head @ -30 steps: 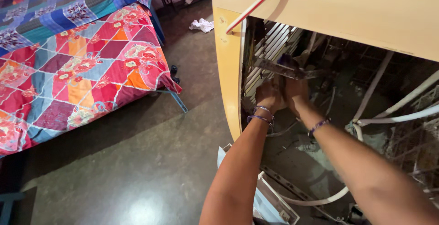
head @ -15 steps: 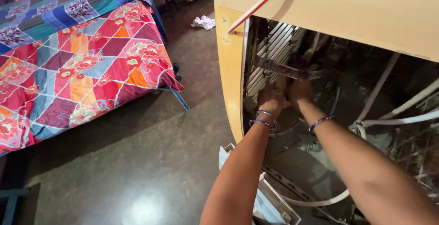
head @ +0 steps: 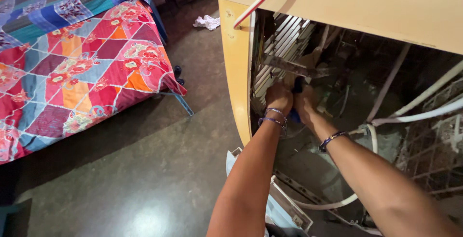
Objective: The person wipes the exterior of an evaporative air cooler using a blue cloth, removes the rear panel, and uses the cloth to clean the internal components including the fan motor area.
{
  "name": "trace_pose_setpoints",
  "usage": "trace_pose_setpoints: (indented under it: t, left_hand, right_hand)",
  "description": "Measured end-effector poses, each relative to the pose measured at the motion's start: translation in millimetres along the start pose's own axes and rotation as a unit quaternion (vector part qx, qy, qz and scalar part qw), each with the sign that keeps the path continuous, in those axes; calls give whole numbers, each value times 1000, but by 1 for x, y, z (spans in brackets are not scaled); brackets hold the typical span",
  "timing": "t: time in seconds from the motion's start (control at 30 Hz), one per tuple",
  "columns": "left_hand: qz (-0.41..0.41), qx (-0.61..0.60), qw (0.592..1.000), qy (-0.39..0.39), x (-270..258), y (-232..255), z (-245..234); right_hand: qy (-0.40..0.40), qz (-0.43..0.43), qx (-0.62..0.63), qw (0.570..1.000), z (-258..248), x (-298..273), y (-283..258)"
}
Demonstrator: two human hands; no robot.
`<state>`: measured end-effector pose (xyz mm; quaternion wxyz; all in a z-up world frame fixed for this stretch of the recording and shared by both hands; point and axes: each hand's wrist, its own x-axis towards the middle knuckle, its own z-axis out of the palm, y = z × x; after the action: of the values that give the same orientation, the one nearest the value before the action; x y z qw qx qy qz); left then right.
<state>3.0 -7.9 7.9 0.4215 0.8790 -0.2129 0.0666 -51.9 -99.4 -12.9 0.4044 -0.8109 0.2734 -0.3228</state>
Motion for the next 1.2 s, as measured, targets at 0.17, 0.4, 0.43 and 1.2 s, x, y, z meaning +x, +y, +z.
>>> trace_pose_setpoints:
  t: [0.17, 0.4, 0.43, 1.2]
  left_hand:
    - [-26, -8, 999, -20, 6, 7, -10]
    - [-41, -70, 997, -3, -1, 4, -6]
    - [-39, -53, 998, -10, 1, 0, -2]
    - [18, 23, 1000, -1, 1, -10, 7]
  right_hand:
    - [-17, -106, 66, 992, -38, -43, -53]
    - [51, -172, 76, 981, -24, 5, -28]
    - [79, -199, 57, 975, -19, 7, -18]
    - [66, -220, 47, 972, -29, -29, -1]
